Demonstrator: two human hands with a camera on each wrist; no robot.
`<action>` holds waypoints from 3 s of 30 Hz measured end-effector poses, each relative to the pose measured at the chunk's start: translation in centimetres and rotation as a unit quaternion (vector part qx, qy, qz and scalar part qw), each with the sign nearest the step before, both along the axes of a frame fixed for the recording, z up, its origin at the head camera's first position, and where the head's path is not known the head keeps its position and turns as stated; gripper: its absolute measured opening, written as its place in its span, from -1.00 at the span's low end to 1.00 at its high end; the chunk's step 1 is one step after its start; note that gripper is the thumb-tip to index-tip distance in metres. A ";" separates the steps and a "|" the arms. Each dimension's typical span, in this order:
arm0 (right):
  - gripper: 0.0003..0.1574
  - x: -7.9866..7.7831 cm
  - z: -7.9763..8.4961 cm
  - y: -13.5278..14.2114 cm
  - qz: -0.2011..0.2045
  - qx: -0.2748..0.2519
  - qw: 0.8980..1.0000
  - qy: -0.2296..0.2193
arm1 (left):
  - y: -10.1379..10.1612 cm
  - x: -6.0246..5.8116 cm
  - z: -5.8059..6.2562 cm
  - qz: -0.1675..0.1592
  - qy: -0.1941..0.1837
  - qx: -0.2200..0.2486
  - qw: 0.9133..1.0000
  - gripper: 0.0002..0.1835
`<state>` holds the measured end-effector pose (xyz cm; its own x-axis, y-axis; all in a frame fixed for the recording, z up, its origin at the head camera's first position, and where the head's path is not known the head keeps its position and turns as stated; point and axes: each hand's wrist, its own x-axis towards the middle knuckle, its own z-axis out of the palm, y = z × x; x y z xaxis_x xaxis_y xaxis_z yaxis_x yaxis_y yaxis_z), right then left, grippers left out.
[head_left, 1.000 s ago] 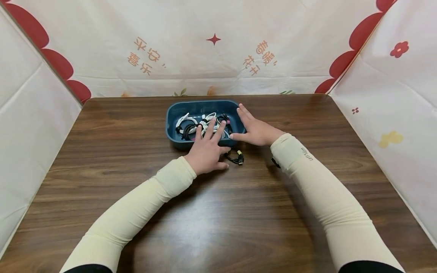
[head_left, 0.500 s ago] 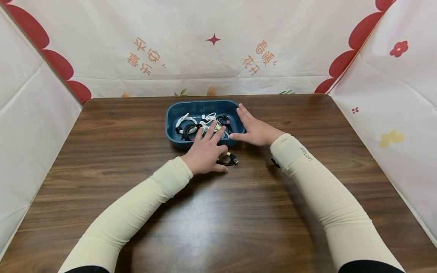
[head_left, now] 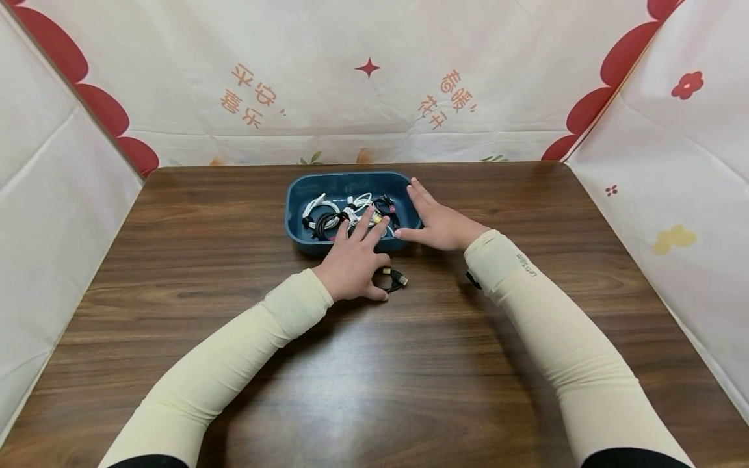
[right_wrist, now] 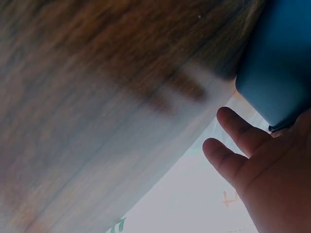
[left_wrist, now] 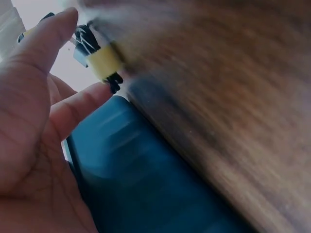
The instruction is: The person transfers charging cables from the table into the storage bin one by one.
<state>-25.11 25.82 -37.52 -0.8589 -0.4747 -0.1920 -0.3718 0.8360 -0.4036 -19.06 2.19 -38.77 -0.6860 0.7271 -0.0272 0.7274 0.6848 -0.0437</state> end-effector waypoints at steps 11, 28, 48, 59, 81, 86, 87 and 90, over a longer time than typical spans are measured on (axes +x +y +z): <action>0.35 0.0 -0.1 0.0 -0.004 0.002 1.000 0.001 | -0.4 0.1 0.4 -0.017 -0.025 0.019 0.999 -0.45; 0.37 0.0 -0.1 -0.1 -0.007 0.007 1.000 0.003 | -2.7 -0.2 2.6 -0.089 -0.107 0.103 0.985 -0.57; 0.36 0.0 0.0 -0.1 -0.005 0.005 1.000 0.000 | -4.7 -1.1 5.8 -0.117 -0.090 0.066 0.987 -0.62; 0.30 -0.1 -0.1 0.1 -0.001 -0.011 1.000 -0.006 | -3.8 -4.7 9.0 -0.119 -0.083 0.033 0.989 -0.56; 0.29 0.3 -0.1 0.3 -0.008 -0.035 0.999 -0.028 | 2.5 -11.3 7.8 -0.036 -0.111 -0.025 0.993 -0.62; 0.29 0.2 -0.2 0.3 -0.005 -0.037 0.999 -0.028 | 3.7 -11.4 6.4 -0.014 -0.100 -0.056 0.993 -0.63; 0.30 0.1 -0.2 0.3 -0.005 -0.035 0.999 -0.026 | 3.8 -11.4 6.2 -0.012 -0.099 -0.061 0.993 -0.62; 0.30 0.1 -0.3 0.2 -0.005 -0.040 0.999 -0.026 | 4.1 -11.3 5.7 -0.005 -0.099 -0.073 0.992 -0.62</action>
<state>-25.06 26.04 -37.77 -0.8533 -0.4821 -0.1988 -0.3407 0.8039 -0.4875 -30.41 6.29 -33.07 -0.6501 0.7116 -0.2666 0.7377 0.6751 0.0029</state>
